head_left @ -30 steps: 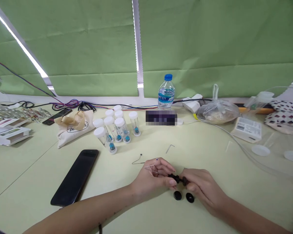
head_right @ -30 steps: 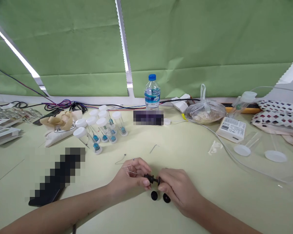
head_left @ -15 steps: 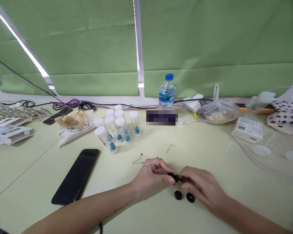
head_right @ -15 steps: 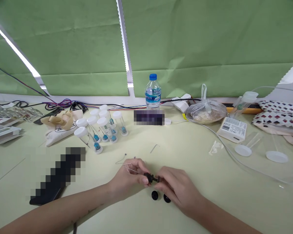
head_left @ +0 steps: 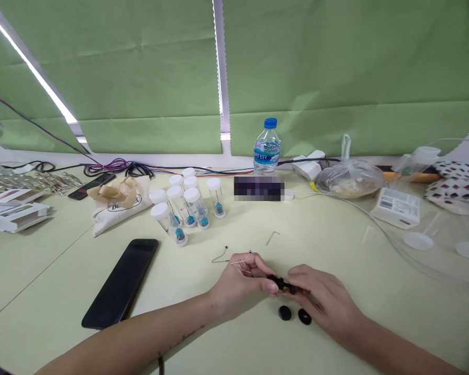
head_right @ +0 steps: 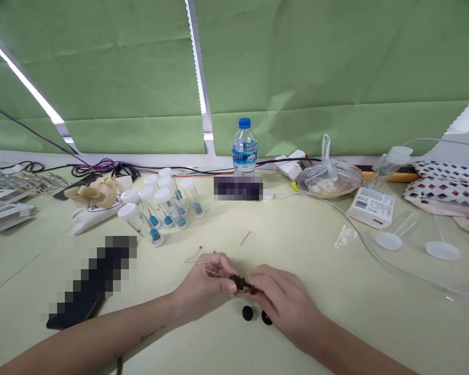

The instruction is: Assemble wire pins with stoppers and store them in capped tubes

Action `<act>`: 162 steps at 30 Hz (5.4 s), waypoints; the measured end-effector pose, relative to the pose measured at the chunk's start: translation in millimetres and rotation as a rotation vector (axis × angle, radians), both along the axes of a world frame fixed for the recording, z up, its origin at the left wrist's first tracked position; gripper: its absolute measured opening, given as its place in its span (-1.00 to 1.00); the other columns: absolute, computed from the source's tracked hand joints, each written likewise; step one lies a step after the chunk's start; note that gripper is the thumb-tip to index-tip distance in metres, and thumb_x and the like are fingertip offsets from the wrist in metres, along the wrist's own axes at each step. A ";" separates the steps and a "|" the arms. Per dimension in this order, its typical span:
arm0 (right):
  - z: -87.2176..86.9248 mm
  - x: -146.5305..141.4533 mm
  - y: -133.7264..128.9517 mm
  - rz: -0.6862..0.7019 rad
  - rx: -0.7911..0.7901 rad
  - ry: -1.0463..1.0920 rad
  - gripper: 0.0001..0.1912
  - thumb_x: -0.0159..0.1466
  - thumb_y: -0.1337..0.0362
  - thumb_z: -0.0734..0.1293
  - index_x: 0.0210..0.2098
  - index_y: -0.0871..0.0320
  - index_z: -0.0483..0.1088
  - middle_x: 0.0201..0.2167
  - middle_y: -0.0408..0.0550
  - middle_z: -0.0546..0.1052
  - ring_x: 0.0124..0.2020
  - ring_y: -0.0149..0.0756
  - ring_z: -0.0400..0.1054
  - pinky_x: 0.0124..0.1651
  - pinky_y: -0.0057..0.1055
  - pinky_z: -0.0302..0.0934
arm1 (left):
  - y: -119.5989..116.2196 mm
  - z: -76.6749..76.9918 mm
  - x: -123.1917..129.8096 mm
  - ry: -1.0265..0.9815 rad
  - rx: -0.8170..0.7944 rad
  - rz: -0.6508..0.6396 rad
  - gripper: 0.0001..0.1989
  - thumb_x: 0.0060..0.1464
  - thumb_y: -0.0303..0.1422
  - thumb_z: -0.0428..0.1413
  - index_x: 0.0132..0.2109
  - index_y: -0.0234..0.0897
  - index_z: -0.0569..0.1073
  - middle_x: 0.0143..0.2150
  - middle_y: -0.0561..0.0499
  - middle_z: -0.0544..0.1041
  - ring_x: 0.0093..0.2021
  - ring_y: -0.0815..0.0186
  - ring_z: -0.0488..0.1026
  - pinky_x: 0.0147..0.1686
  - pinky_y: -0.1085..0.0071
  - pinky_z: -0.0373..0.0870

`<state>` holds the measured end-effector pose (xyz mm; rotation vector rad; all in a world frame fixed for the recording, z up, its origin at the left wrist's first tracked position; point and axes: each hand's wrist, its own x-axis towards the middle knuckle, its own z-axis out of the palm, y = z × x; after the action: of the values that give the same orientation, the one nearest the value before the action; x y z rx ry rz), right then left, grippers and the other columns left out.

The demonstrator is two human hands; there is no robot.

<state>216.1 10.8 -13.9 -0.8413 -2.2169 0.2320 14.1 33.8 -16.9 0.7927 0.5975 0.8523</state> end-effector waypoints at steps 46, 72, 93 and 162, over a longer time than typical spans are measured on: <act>-9.5 3.0 0.6 0.044 -0.015 0.027 -0.89 0.37 0.43 0.17 -0.18 0.11 0.25 -0.39 -0.11 0.44 -0.41 -0.39 0.31 -0.40 -0.50 0.18 | 0.2 -1.8 0.6 -0.045 0.011 -0.019 -0.78 -0.23 -0.51 0.37 -0.42 -0.41 0.48 -0.47 -0.04 0.59 -0.49 0.35 0.51 -0.43 0.41 0.40; -4.6 1.2 -1.1 0.028 -0.055 -0.012 -0.88 0.39 0.20 0.20 -0.27 0.09 0.24 -0.57 -0.23 0.42 -0.61 -0.44 0.26 -0.51 -0.51 0.10 | -0.3 -1.0 1.3 -0.065 -0.016 -0.040 -0.77 -0.27 -0.52 0.39 -0.42 -0.41 0.49 -0.47 -0.04 0.59 -0.53 0.35 0.51 -0.44 0.39 0.41; -1.0 0.0 0.6 0.013 -0.053 -0.015 -0.85 0.41 0.23 0.14 -0.24 0.11 0.28 -0.50 -0.16 0.44 -0.54 -0.42 0.29 -0.48 -0.51 0.16 | 0.2 -0.7 0.6 -0.007 -0.010 -0.006 -0.75 -0.26 -0.47 0.39 -0.41 -0.40 0.47 -0.48 -0.04 0.58 -0.51 0.38 0.48 -0.41 0.41 0.40; 1.1 2.4 1.0 0.049 -0.264 -0.020 -0.67 0.45 0.12 0.02 -0.41 0.09 0.13 -0.57 -0.25 0.22 -0.59 -0.45 0.11 -0.50 -0.49 -0.04 | -0.2 0.0 0.1 -0.036 0.010 -0.020 -0.79 -0.22 -0.51 0.37 -0.39 -0.40 0.50 -0.48 -0.02 0.57 -0.52 0.39 0.49 -0.45 0.44 0.39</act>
<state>218.6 11.8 -12.8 -0.9324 -2.2586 0.5508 14.2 33.6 -16.9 0.7898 0.5527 0.8504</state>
